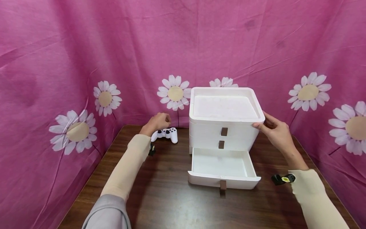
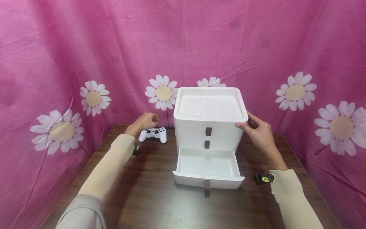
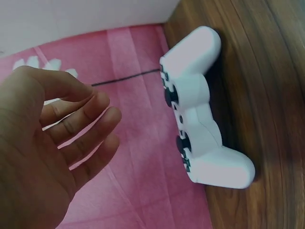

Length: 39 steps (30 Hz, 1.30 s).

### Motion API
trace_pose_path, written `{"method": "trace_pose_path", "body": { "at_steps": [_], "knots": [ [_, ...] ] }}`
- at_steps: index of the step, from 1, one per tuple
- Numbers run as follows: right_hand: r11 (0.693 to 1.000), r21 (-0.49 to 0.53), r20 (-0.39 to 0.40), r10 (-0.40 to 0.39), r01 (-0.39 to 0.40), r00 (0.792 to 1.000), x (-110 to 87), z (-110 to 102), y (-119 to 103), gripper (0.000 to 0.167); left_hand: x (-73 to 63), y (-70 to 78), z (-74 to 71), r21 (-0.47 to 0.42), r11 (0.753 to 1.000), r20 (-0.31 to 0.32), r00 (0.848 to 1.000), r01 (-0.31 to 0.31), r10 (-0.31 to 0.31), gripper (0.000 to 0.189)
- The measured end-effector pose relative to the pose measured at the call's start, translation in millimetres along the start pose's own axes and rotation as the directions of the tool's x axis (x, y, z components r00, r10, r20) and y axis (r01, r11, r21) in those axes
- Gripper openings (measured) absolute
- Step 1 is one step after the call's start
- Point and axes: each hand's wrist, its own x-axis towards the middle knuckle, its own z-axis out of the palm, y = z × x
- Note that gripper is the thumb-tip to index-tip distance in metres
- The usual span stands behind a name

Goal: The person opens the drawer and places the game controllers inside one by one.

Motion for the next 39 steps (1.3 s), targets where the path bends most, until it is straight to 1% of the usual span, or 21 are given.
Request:
{"method": "trace_pose_path", "body": {
  "at_steps": [3,6,9,12,16,19,23,27,32,34,37,39],
  "knots": [
    [1.000,0.001,-0.001,0.002,-0.002,1.000,-0.8,0,-1,0.074,1.1,-3.2,0.4,0.054,0.999,0.034,0.999,-0.005,0.004,0.039],
    [1.000,0.002,-0.004,-0.001,0.001,1.000,-0.8,1,-2,0.074,2.9,-7.5,1.4,0.097,0.995,0.088,0.996,0.007,-0.015,0.045],
    [1.000,0.002,-0.006,-0.003,0.003,1.000,-0.9,1,-3,0.074,4.3,-11.5,2.5,0.121,0.992,0.157,0.987,0.023,-0.042,0.052],
    [1.000,0.009,-0.005,-0.011,0.011,1.000,-0.3,1,-1,0.073,4.1,-13.2,3.8,0.146,0.989,0.226,0.973,0.015,-0.049,0.056],
    [1.000,0.012,-0.005,-0.019,0.019,1.000,0.7,1,2,0.072,0.8,-14.2,7.8,0.165,0.986,0.272,0.961,0.001,-0.046,0.058],
    [1.000,0.004,-0.014,-0.018,0.018,1.000,1.1,2,3,0.072,-0.7,-14.9,12.8,0.157,0.988,0.285,0.957,0.002,-0.047,0.060],
    [1.000,-0.006,-0.020,-0.015,0.015,1.000,1.2,2,4,0.071,-0.6,-15.7,20.1,0.170,0.985,0.301,0.952,-0.003,-0.049,0.062],
    [1.000,-0.008,-0.019,-0.016,0.016,1.000,0.9,2,3,0.071,-0.7,-17.7,26.6,0.220,0.975,0.289,0.956,-0.019,-0.046,0.058],
    [1.000,-0.012,-0.020,-0.018,0.018,1.000,0.1,2,2,0.072,-2.0,-19.7,34.8,0.307,0.949,0.255,0.967,-0.068,-0.013,0.050],
    [1.000,-0.013,-0.020,-0.019,0.018,1.000,-0.1,2,2,0.072,-3.5,-19.2,37.0,0.331,0.941,0.241,0.970,-0.069,-0.014,0.048],
    [1.000,-0.017,-0.020,-0.018,0.018,1.000,-0.3,2,3,0.072,-5.3,-18.5,39.4,0.339,0.939,0.241,0.970,-0.063,-0.022,0.044],
    [1.000,-0.017,-0.019,-0.017,0.017,1.000,-0.4,2,3,0.072,-6.4,-18.1,41.0,0.328,0.943,0.253,0.967,-0.054,-0.033,0.042]
  ]
}}
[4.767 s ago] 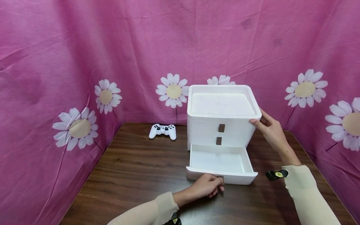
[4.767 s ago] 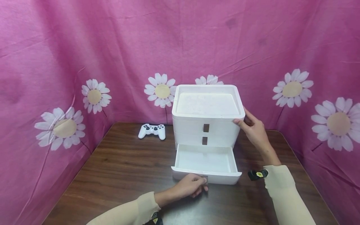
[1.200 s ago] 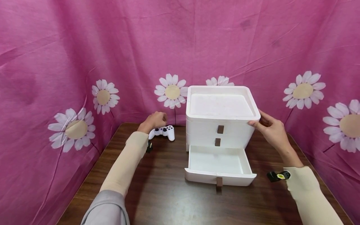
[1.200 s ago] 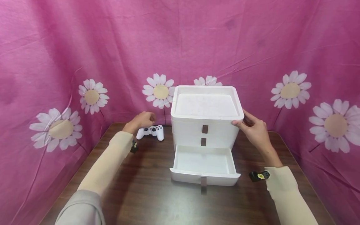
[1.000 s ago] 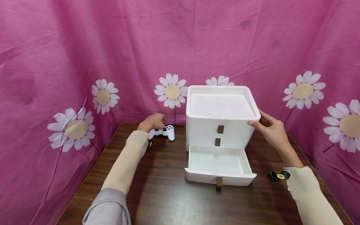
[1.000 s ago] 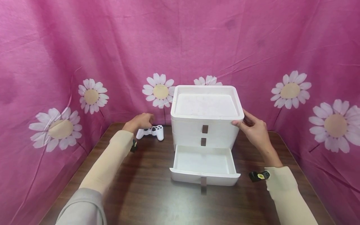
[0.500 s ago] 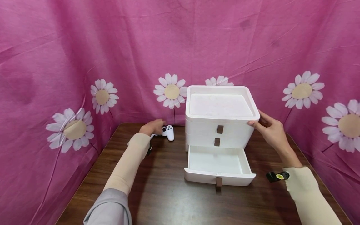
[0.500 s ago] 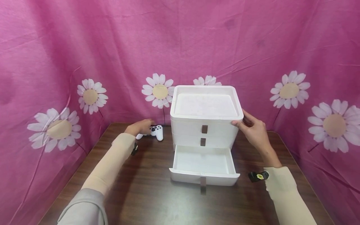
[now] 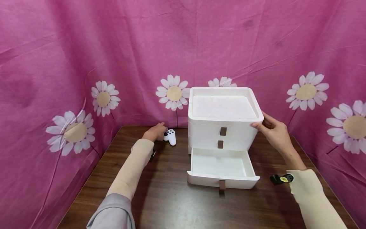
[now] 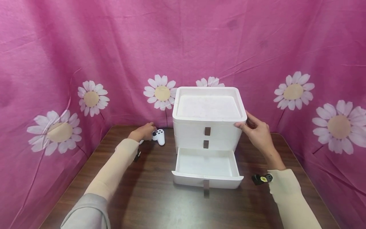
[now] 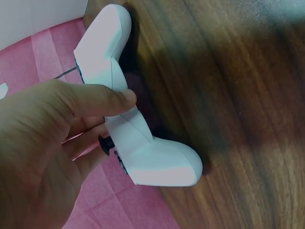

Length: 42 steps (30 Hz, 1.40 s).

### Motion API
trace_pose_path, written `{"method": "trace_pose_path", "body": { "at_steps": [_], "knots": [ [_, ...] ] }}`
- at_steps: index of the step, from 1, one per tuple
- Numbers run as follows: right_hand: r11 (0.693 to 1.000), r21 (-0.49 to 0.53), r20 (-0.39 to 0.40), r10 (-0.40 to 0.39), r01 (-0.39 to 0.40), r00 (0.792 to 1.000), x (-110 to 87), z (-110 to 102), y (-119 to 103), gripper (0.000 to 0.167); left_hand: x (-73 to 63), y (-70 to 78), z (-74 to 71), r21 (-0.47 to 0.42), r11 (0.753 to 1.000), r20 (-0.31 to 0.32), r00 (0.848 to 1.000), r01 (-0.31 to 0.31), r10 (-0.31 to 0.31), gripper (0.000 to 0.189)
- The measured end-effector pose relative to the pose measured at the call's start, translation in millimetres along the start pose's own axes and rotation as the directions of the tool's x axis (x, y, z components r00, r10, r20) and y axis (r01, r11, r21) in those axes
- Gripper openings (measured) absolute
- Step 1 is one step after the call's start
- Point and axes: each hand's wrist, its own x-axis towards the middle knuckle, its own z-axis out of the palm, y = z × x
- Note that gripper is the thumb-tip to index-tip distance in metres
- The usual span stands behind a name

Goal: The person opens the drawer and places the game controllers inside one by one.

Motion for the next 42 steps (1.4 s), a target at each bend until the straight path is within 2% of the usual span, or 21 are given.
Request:
{"method": "trace_pose_path", "body": {
  "at_steps": [6,16,20,26,30,37,42],
  "knots": [
    [1.000,0.015,0.005,-0.003,0.003,1.000,1.0,-1,-2,0.071,0.6,1.7,2.1,-0.033,0.999,0.036,0.999,0.014,-0.013,0.044],
    [1.000,0.027,0.010,-0.005,0.005,1.000,0.9,-1,-2,0.072,2.8,0.6,3.3,-0.030,0.999,0.074,0.997,-0.009,0.011,0.036],
    [1.000,0.019,0.012,0.013,-0.013,1.000,-0.3,0,-2,0.073,1.5,-2.7,6.2,-0.030,0.999,0.057,0.998,-0.026,0.027,0.034],
    [1.000,0.005,0.023,0.020,-0.020,1.000,-0.2,0,-4,0.075,1.3,-10.9,7.7,-0.069,0.994,0.030,0.996,-0.087,0.089,0.032],
    [1.000,0.002,0.024,0.012,-0.012,1.000,0.7,-1,-2,0.075,0.6,-13.9,6.3,-0.079,0.990,0.024,0.993,-0.115,0.117,0.038],
    [1.000,0.004,0.025,0.012,-0.012,1.000,0.5,-1,0,0.074,-2.8,-15.5,4.1,-0.122,0.985,0.025,0.992,-0.120,0.124,0.055],
    [1.000,0.002,0.026,0.016,-0.016,1.000,0.6,-1,0,0.075,-3.5,-16.7,2.2,-0.125,0.982,0.008,0.990,-0.142,0.144,0.055]
  ]
}}
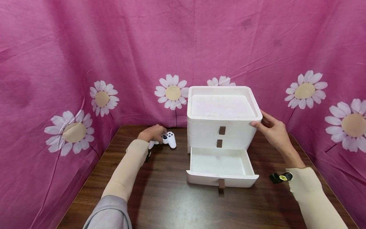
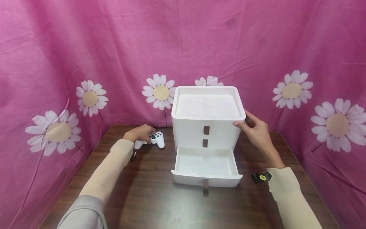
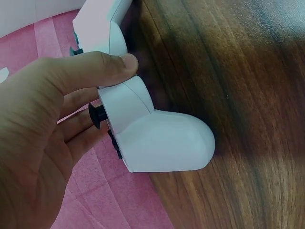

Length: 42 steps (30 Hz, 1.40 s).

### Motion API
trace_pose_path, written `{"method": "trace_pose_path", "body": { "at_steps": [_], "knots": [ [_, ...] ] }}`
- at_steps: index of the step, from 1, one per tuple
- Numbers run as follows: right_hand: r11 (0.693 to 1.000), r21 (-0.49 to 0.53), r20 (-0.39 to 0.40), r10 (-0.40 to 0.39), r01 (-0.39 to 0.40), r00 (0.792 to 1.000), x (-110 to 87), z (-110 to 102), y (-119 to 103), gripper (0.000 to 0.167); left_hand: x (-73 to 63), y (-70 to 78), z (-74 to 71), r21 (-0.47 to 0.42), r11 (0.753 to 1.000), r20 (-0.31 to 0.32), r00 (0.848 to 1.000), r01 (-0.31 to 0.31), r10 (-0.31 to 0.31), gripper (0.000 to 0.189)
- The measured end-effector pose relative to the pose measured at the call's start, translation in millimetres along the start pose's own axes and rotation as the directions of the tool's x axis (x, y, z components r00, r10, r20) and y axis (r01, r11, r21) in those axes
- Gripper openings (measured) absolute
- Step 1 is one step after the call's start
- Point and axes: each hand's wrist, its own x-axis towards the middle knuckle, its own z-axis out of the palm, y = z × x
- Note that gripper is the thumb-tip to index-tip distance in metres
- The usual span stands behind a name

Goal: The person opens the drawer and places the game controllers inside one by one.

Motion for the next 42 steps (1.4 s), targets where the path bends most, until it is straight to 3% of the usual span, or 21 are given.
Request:
{"method": "trace_pose_path", "body": {
  "at_steps": [11,20,31,42],
  "knots": [
    [1.000,0.013,0.000,-0.001,0.001,1.000,2.1,0,0,0.075,-4.9,-3.1,-10.7,-0.030,0.999,-0.070,0.997,-0.019,0.017,0.052],
    [1.000,0.016,-0.008,-0.002,0.002,1.000,1.9,0,-2,0.075,-10.9,0.4,-25.3,-0.045,0.996,-0.120,0.991,-0.072,0.066,0.048],
    [0.999,0.045,-0.016,-0.008,0.008,1.000,2.3,0,-2,0.074,-24.2,19.7,-42.9,-0.027,0.995,-0.097,0.991,-0.092,0.089,0.051],
    [1.000,0.024,0.009,0.010,-0.010,1.000,0.5,0,1,0.075,-43.7,38.0,-56.6,0.017,0.998,-0.069,0.996,-0.058,0.059,0.046]
  ]
}}
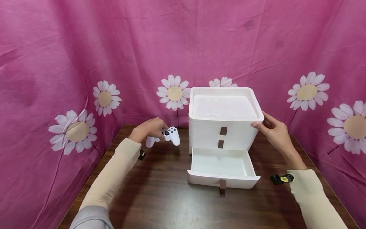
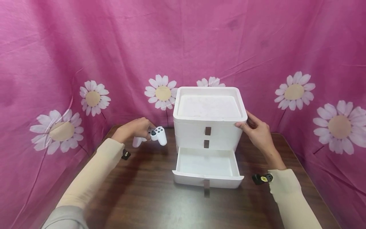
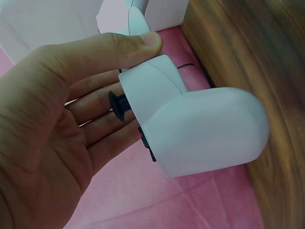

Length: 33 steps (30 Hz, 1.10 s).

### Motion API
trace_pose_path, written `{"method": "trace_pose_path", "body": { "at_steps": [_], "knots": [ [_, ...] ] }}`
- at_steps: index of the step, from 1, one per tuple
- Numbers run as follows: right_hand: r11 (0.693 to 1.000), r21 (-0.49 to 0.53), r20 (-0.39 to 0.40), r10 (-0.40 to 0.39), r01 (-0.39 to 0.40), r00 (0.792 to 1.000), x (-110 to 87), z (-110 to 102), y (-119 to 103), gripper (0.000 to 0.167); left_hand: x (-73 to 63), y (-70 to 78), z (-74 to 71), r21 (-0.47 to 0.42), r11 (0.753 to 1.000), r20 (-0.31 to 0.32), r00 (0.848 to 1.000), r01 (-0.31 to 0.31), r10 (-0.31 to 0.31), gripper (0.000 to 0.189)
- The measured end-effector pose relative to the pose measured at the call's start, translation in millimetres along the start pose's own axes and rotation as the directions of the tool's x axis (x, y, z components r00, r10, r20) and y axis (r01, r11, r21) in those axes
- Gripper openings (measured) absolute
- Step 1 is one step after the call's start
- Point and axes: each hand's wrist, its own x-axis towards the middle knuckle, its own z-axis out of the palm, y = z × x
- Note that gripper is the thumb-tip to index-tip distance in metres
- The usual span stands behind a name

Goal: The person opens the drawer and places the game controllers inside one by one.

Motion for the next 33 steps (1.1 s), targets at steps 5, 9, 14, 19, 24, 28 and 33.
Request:
{"method": "trace_pose_path", "body": {
  "at_steps": [5,9,14,19,24,28,33],
  "knots": [
    [1.000,0.011,-0.004,-0.008,0.008,1.000,0.0,0,-1,0.075,-5.7,7.5,-4.9,0.017,1.000,0.011,1.000,-0.020,0.020,0.041],
    [1.000,0.015,-0.008,-0.013,0.014,1.000,0.7,0,-1,0.074,-10.5,15.9,-10.1,0.034,0.998,0.011,0.998,-0.054,0.054,0.032],
    [1.000,0.018,-0.007,-0.010,0.010,1.000,0.4,0,0,0.074,-15.3,25.6,-15.8,0.060,0.995,0.000,0.997,-0.074,0.074,0.030],
    [1.000,0.016,-0.007,-0.008,0.009,1.000,-0.6,0,-1,0.074,-20.2,37.6,-22.2,0.094,0.991,-0.004,0.996,-0.092,0.092,0.029],
    [1.000,0.011,-0.007,-0.004,0.004,1.000,-0.2,-1,-1,0.074,-25.1,53.8,-29.9,0.123,0.985,0.007,0.992,-0.123,0.123,0.031],
    [1.000,0.021,-0.005,-0.008,0.009,1.000,0.4,-1,0,0.074,-26.9,66.1,-34.6,0.144,0.979,0.016,0.990,-0.140,0.140,0.030],
    [0.999,0.032,-0.003,-0.011,0.011,1.000,-0.9,0,-3,0.074,-27.4,77.1,-37.2,0.178,0.969,0.023,0.986,-0.169,0.168,0.028]
  ]
}}
